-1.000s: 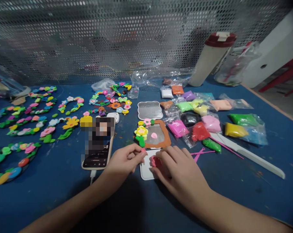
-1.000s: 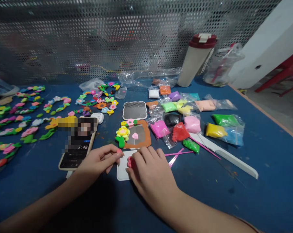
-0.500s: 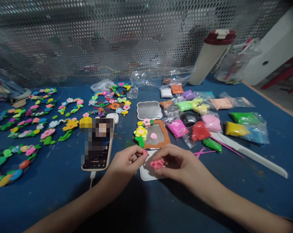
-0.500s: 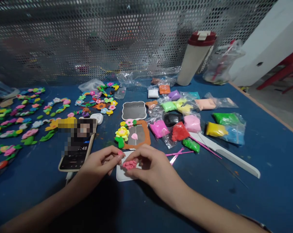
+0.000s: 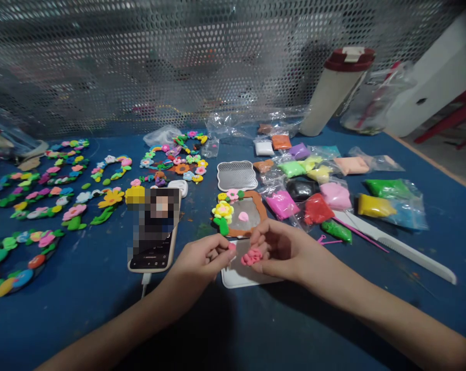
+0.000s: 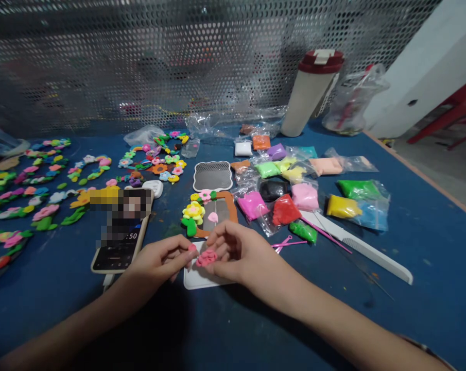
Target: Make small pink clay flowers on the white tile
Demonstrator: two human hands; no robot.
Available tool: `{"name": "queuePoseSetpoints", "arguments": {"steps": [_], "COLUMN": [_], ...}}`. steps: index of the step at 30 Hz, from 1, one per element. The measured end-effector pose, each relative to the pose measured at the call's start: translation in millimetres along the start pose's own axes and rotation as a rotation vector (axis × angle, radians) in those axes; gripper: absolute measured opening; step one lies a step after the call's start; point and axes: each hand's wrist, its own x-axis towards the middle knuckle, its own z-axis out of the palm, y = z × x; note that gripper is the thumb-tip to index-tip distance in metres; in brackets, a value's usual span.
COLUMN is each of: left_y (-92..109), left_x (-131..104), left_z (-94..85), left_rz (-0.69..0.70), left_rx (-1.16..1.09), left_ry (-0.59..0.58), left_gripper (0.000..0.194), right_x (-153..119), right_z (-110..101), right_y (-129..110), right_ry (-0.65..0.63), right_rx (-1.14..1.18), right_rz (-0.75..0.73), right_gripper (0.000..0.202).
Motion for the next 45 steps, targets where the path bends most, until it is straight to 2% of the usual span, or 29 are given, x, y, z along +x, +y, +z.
{"name": "queuePoseSetpoints", "arguments": {"steps": [5, 18, 34, 40, 45], "left_y": [1, 1, 4, 4, 4], "left_x": [2, 0, -3, -4, -5], "left_z": [-3.1, -5.0, -4.4, -2.6, -2.1], "left_rz": [0.008, 0.027, 0.087, 0.079, 0.053], "left_rx": [0.018, 0.105, 0.175, 0.19, 0.134], "left_ry": [-0.026, -0.062, -0.051, -0.047, -0.087], "left_gripper": [0.017, 0.02, 0.024, 0.026, 0.024], "right_x": [2, 6, 3, 3, 5], "right_z": [-4, -2, 2, 2, -2], "right_y": [-2, 7, 9, 8, 9], "right_ry": [-0.049, 0.004, 0.019, 0.005, -0.012], "right_rx": [-0.067, -0.044, -0.194, -0.045, -0.041], "right_rz": [0.022, 0.013, -0.035, -0.001, 0.039], "right_gripper": [0.015, 0.02, 0.02, 0.019, 0.015]}}
